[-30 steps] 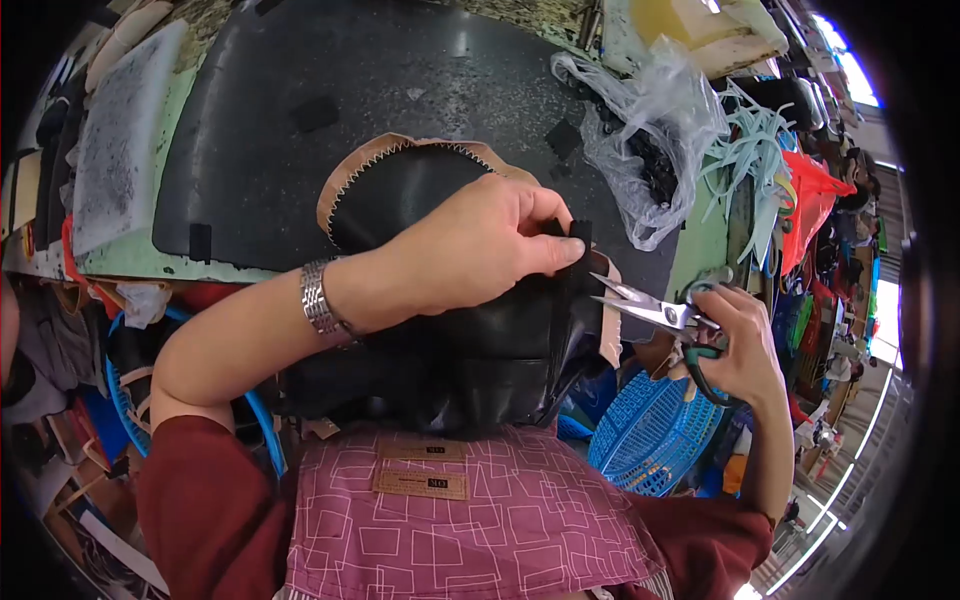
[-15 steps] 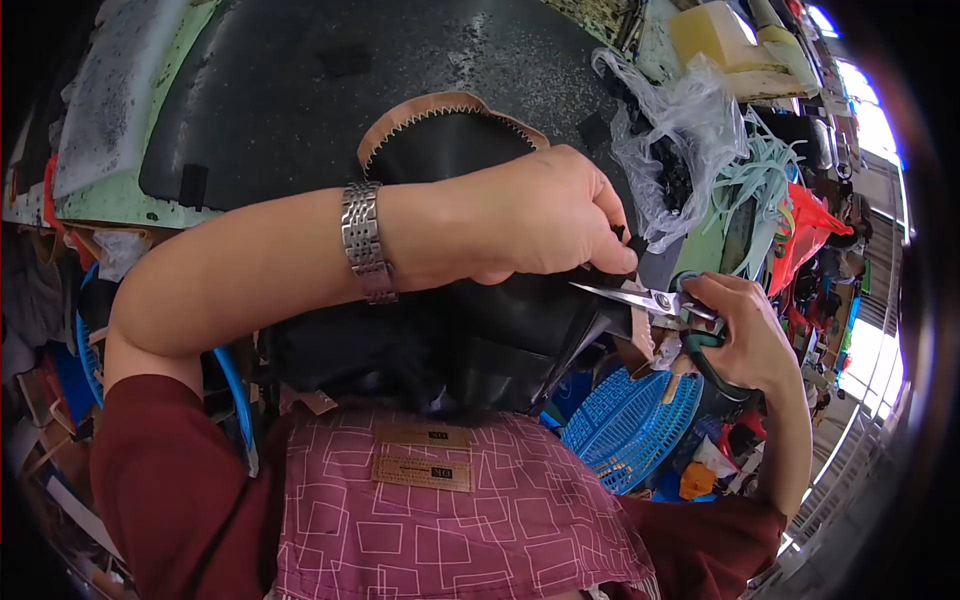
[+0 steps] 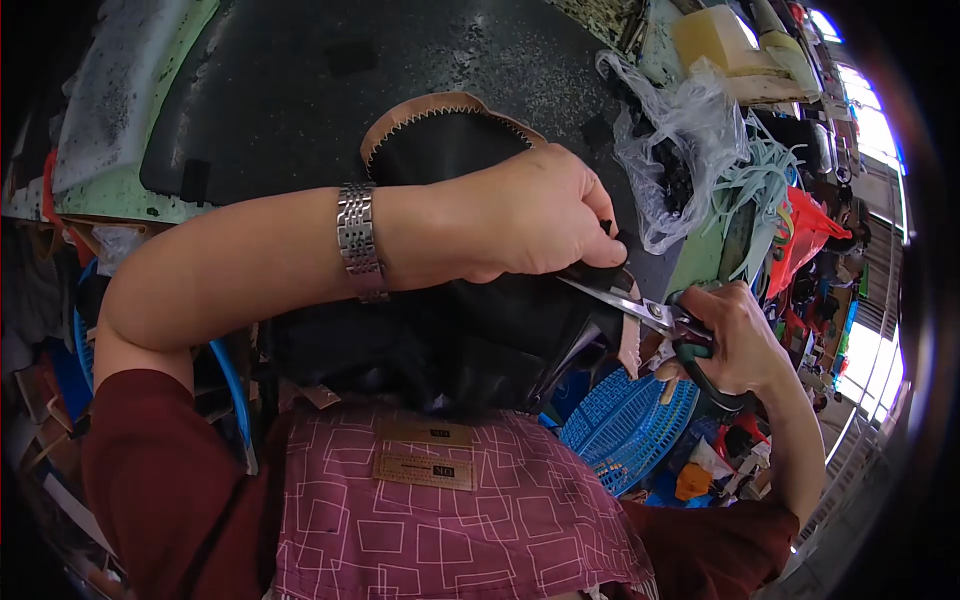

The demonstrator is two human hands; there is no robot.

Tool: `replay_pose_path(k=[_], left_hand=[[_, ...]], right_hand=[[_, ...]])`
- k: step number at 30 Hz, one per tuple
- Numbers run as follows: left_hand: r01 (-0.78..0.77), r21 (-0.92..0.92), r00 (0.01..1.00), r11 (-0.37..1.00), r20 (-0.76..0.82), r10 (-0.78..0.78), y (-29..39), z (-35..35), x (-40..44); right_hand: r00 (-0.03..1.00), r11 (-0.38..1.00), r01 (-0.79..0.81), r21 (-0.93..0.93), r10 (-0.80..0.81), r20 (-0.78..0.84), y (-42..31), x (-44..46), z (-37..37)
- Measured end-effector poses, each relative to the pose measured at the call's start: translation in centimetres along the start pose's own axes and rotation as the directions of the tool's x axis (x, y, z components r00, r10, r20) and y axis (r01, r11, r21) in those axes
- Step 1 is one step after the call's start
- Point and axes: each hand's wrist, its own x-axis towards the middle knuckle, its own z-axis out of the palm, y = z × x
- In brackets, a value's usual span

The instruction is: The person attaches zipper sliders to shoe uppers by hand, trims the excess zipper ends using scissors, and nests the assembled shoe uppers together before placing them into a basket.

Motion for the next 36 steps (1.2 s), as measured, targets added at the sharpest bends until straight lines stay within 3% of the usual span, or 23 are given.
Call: replay_pose_path(k=[4, 6, 7, 9, 10, 11, 13, 14, 16, 17, 18, 19, 20, 22, 23, 24, 26, 27, 28, 30, 32, 34, 36], left_hand=[[-0.144, 0.085, 0.989, 0.986, 0.043, 0.141, 1.3, -0.2, -0.6], [-0.248, 0.471, 0.968, 0.847, 0.088, 0.235, 2.8, -0.7, -0.5], [-0.252, 0.488, 0.967, 0.836, 0.095, 0.236, 3.3, -0.6, 0.0], [-0.491, 0.697, 0.867, 0.522, 0.334, 0.37, 4.4, 0.5, 1.5], [-0.257, 0.773, 0.905, 0.58, 0.403, -0.136, 8.0, 0.8, 1.3], [-0.258, 0.79, 0.912, 0.557, 0.389, -0.128, 8.4, 0.5, 1.2], [-0.168, 0.797, 0.856, 0.58, 0.41, -0.315, 7.8, -0.2, 1.1], [-0.117, 0.8, 0.812, 0.589, 0.418, -0.407, 7.2, -0.7, 1.0], [-0.002, 0.798, 0.681, 0.602, 0.442, -0.583, 6.5, -1.5, 0.4], [0.097, 0.766, 0.664, 0.636, 0.426, -0.614, 6.9, -2.3, -0.6], [0.197, 0.725, 0.643, 0.66, 0.413, -0.645, 7.5, -3.4, -2.2], [0.327, 0.574, 0.743, 0.751, 0.334, -0.579, 7.7, -4.0, -4.5], [0.237, 0.688, 0.791, 0.685, 0.273, -0.547, 8.4, -5.4, -5.9], [0.252, 0.558, 0.96, 0.791, -0.043, -0.276, 8.1, -10.4, -9.8], [0.07, 0.366, 0.959, 0.928, -0.281, 0.038, 9.9, -9.0, -10.1], [-0.195, 0.219, 0.792, 0.956, -0.54, 0.285, 11.5, -7.6, -10.5], [-0.068, 0.566, 0.794, 0.821, -0.467, 0.389, 14.0, -13.1, -9.3], [0.208, 0.74, 0.807, 0.639, -0.499, 0.315, 15.4, -15.5, -7.5], [0.448, 0.817, 0.796, 0.363, -0.549, 0.254, 16.3, -17.9, -5.6], [0.35, 0.936, 0.793, 0.037, -0.317, 0.521, 13.8, -22.1, -0.7], [0.056, 0.988, 0.841, -0.144, 0.031, 0.54, 10.7, -26.0, 4.8], [0.15, 0.967, 0.867, 0.208, -0.23, 0.442, 8.3, -22.8, 8.1], [0.098, 0.97, 0.864, 0.224, -0.194, 0.464, 6.7, -21.6, 10.1]], right_hand=[[0.994, 0.987, 0.106, -0.117, -0.109, -0.014, 0.0, -0.4, 0.9], [0.987, 0.989, 0.136, -0.061, -0.14, -0.074, 0.2, -0.5, 2.2], [0.973, 0.983, 0.159, -0.092, -0.172, -0.156, 0.2, -0.4, 2.6], [0.925, 0.961, 0.22, -0.168, -0.26, -0.279, 0.1, -0.2, 3.4], [0.89, 0.942, 0.256, -0.218, -0.318, -0.328, 0.0, 0.0, 3.5], [0.839, 0.921, 0.291, -0.257, -0.375, -0.393, -0.4, -0.1, 3.7], [0.732, 0.818, 0.355, -0.452, -0.544, -0.41, 0.1, -1.1, 3.7], [0.716, 0.846, 0.324, -0.423, -0.512, -0.475, 1.3, -2.0, 4.3], [0.68, 0.946, 0.002, -0.324, -0.239, -0.693, 4.3, -3.1, 6.2], [0.625, 0.954, -0.292, -0.062, 0.141, -0.768, 5.4, -3.3, 7.2], [0.539, 0.864, -0.5, 0.056, 0.361, -0.761, 7.6, -3.8, 8.4], [0.407, 0.719, -0.674, 0.17, 0.554, -0.726, 10.5, -4.4, 9.7], [0.345, 0.635, -0.741, 0.217, 0.638, -0.689, 13.7, -5.6, 11.7], [0.247, 0.432, -0.852, 0.296, 0.83, -0.5, 16.0, -6.5, 13.3], [0.248, 0.424, -0.861, 0.281, 0.833, -0.495, 16.7, -6.5, 14.1], [0.25, 0.416, -0.871, 0.262, 0.835, -0.491, 17.2, -6.6, 14.9], [0.237, 0.382, -0.889, 0.253, 0.857, -0.458, 18.0, -6.1, 15.2], [0.255, 0.401, -0.889, 0.222, 0.835, -0.488, 18.6, -6.0, 15.4], [0.271, 0.418, -0.888, 0.191, 0.812, -0.517, 18.9, -5.8, 15.4], [0.249, 0.366, -0.912, 0.185, 0.852, -0.461, 17.4, -5.4, 14.1], [0.303, 0.495, -0.852, 0.167, 0.729, -0.614, 16.3, -5.6, 13.9], [0.306, 0.506, -0.841, 0.192, 0.738, -0.602, 15.2, -5.8, 14.1], [0.33, 0.693, -0.703, 0.159, 0.516, -0.791, 13.3, -5.9, 14.5]])
